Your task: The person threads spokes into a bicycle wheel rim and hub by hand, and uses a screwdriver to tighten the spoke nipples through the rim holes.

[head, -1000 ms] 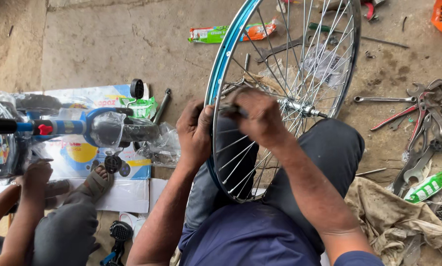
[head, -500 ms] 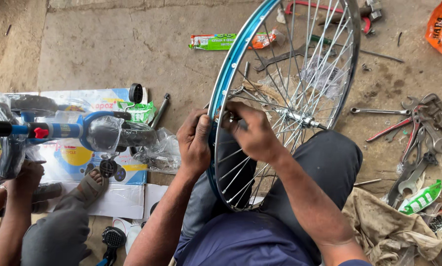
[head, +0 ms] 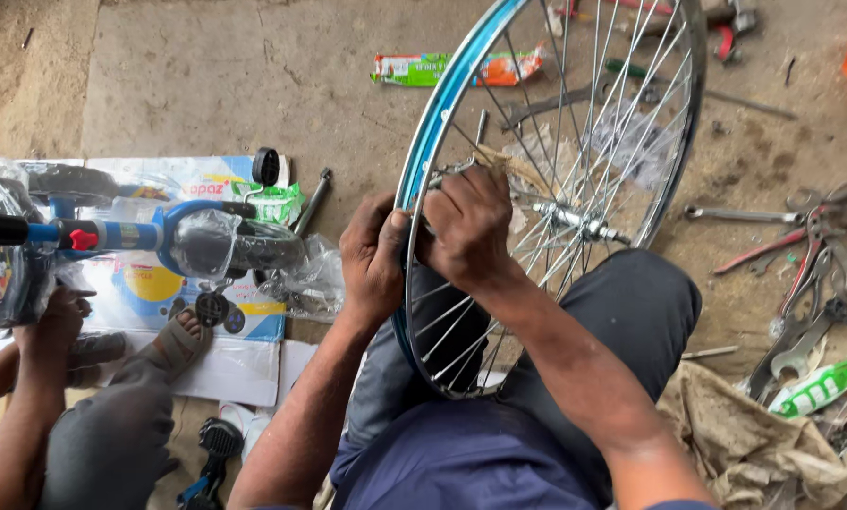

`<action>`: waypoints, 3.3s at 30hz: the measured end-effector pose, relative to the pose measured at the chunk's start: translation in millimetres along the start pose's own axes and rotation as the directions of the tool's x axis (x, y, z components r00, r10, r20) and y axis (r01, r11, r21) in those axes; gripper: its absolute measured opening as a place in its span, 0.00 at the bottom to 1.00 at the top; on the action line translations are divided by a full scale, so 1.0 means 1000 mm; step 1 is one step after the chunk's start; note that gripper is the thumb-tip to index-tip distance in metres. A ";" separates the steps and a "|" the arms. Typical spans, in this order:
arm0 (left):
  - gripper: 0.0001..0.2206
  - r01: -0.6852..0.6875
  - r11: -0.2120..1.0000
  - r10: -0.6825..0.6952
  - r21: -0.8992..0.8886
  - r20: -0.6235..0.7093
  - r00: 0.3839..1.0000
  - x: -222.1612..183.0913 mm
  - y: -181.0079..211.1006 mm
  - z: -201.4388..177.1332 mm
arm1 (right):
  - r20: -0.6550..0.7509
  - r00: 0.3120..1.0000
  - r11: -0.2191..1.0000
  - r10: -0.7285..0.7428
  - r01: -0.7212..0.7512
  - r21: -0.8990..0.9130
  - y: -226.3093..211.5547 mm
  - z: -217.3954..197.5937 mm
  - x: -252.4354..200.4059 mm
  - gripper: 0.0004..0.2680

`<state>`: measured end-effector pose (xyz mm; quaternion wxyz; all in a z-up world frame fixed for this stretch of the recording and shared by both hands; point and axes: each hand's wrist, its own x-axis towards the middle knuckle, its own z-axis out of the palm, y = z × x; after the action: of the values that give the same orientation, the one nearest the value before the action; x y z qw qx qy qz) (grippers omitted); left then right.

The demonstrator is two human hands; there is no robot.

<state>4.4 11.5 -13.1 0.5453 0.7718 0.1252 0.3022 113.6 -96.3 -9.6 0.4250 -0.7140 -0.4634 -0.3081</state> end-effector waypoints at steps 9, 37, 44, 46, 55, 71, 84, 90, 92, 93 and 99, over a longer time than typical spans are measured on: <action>0.17 0.196 0.964 -0.186 -0.179 0.070 0.980 0.002 -0.010 0.000 | 0.383 0.904 0.835 0.191 -0.354 0.420 0.035 -0.035 -0.018 0.06; 0.12 -0.045 0.998 0.047 0.034 -0.051 0.998 -0.002 0.006 0.007 | 0.095 0.995 0.999 -0.040 0.038 0.022 0.003 -0.021 0.010 0.09; 0.12 0.046 0.996 -0.046 0.075 -0.009 0.999 0.000 0.004 0.005 | 0.132 0.989 0.985 0.063 -0.083 0.150 0.001 -0.025 0.001 0.08; 0.12 0.095 0.995 -0.095 -0.002 0.016 0.995 0.006 0.000 0.005 | 0.261 0.957 0.932 0.123 -0.202 0.301 0.017 -0.030 0.005 0.08; 0.13 -0.005 1.000 0.005 -0.010 -0.029 1.000 -0.007 -0.007 0.001 | 0.666 0.674 0.434 0.319 -0.729 0.529 0.032 -0.027 -0.016 0.08; 0.12 0.000 0.996 -0.020 -0.093 -0.205 0.979 -0.014 0.004 0.012 | 0.390 0.919 0.951 0.059 -0.171 0.258 0.011 -0.033 -0.003 0.10; 0.08 -0.195 0.974 0.185 -0.117 -0.097 0.978 -0.034 0.042 0.018 | 0.065 0.976 0.971 0.209 -0.215 0.102 0.013 -0.062 -0.056 0.07; 0.08 -0.161 0.963 0.173 -0.217 0.037 0.984 -0.046 0.032 0.014 | 0.212 0.755 0.618 0.620 -0.637 0.462 0.026 -0.075 -0.082 0.06; 0.09 -0.175 0.957 0.188 -0.229 0.035 0.982 -0.042 0.026 0.013 | 0.299 0.698 0.432 0.651 -0.664 0.610 0.026 -0.078 -0.079 0.08; 0.09 -0.184 0.952 0.198 -0.246 0.034 0.980 -0.043 0.024 0.013 | 0.347 0.660 0.322 0.666 -0.674 0.664 0.022 -0.082 -0.079 0.10; 0.09 -0.144 0.962 0.166 -0.233 0.079 0.983 -0.045 0.018 0.010 | 0.602 0.714 0.382 0.359 -0.700 0.603 0.030 -0.082 -0.061 0.06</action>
<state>-27.4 -26.4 -13.4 0.6099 0.7258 0.0022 0.3182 114.5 -200.1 -33.6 0.6774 -0.5970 -0.3607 0.2337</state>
